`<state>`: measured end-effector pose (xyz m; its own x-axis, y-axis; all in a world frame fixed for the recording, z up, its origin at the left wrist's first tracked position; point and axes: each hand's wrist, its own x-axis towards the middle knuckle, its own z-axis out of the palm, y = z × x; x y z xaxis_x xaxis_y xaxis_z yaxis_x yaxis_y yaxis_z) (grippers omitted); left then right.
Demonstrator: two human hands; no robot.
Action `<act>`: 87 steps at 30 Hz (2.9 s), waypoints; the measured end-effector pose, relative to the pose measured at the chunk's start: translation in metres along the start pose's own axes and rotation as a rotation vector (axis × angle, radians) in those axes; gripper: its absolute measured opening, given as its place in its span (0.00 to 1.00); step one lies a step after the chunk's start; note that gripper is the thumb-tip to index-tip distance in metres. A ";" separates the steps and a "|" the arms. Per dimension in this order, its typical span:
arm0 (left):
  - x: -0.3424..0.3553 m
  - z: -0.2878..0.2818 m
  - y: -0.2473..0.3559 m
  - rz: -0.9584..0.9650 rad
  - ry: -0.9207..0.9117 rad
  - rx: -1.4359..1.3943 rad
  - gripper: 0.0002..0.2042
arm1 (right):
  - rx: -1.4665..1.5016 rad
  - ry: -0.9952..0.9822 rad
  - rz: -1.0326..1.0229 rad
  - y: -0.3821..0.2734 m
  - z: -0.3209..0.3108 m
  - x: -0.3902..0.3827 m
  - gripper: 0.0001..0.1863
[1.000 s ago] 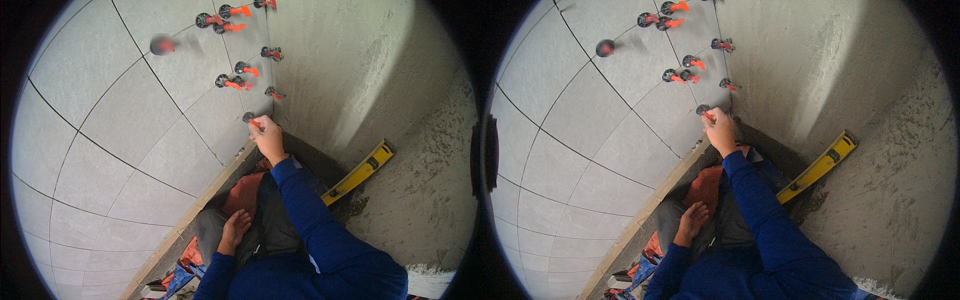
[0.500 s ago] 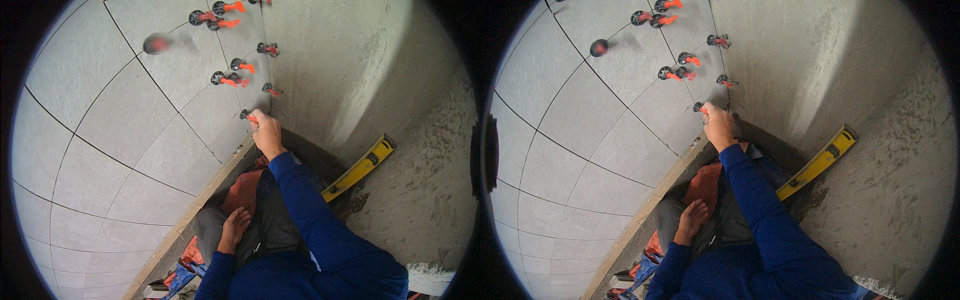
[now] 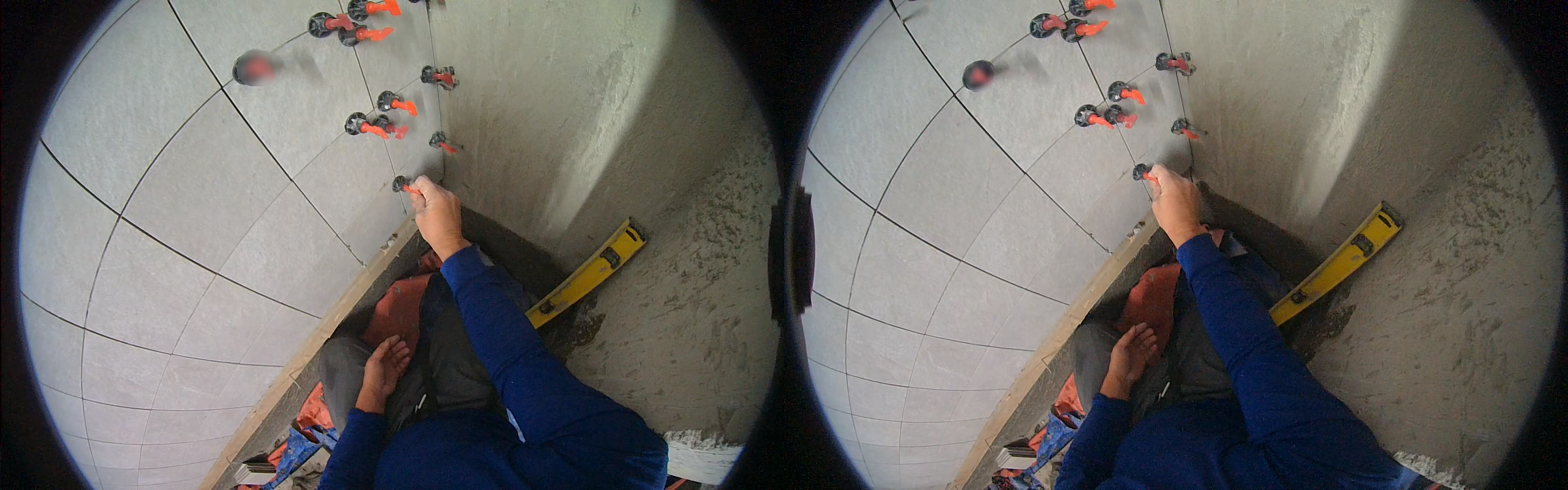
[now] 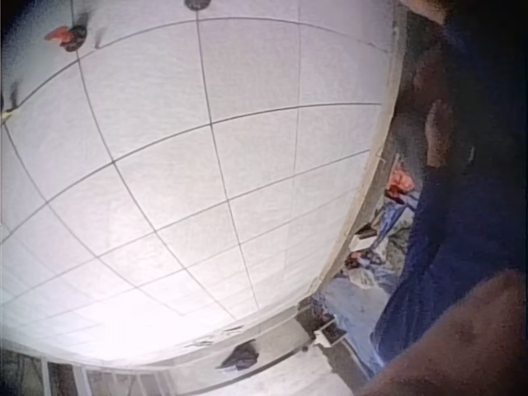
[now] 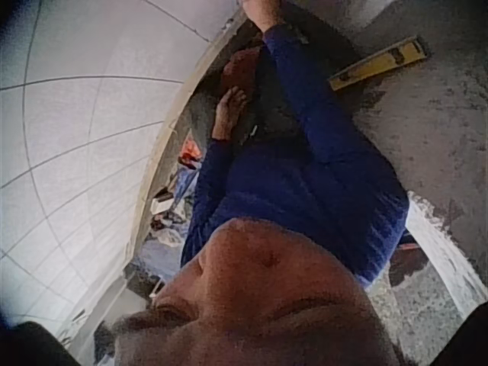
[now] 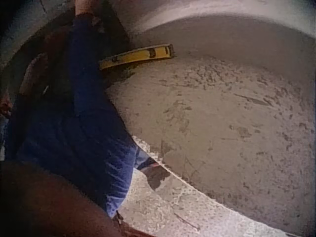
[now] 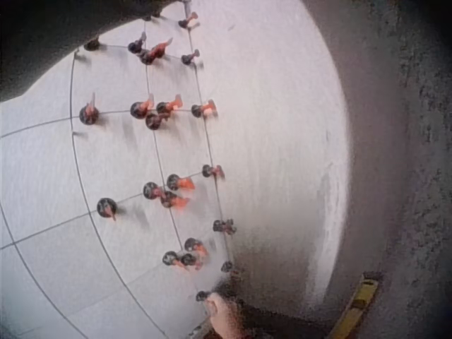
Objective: The person installs wall tiles using red tile leveling clips and a yellow level. They repeatedly place and tighten clips between tiles to maintain alignment and spacing, then use the level to check tile flatness.
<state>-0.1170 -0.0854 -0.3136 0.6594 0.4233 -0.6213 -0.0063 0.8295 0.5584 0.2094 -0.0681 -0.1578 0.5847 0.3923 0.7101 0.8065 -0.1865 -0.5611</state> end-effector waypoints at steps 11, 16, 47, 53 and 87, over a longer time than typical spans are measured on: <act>0.000 -0.002 -0.001 0.015 0.020 0.003 0.23 | 0.886 -0.115 0.602 0.005 0.003 -0.007 0.05; 0.000 -0.002 -0.001 0.021 -0.008 0.011 0.23 | 0.875 -0.062 0.500 0.004 0.014 -0.008 0.03; 0.013 0.049 0.062 0.170 -0.067 -0.407 0.21 | 0.792 -1.188 0.320 -0.005 0.033 -0.072 0.14; 0.003 0.026 0.056 0.121 -0.222 -0.414 0.11 | 0.565 -0.470 0.790 0.008 0.054 -0.053 0.25; -0.317 -0.320 -0.024 0.426 1.226 0.400 0.15 | 0.525 -0.893 0.681 -0.095 0.009 -0.088 0.47</act>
<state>-0.5667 -0.1234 -0.3060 -0.4277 0.8413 -0.3305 0.3149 0.4814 0.8180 0.0805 -0.0768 -0.1711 0.4398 0.8718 -0.2156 0.1090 -0.2901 -0.9508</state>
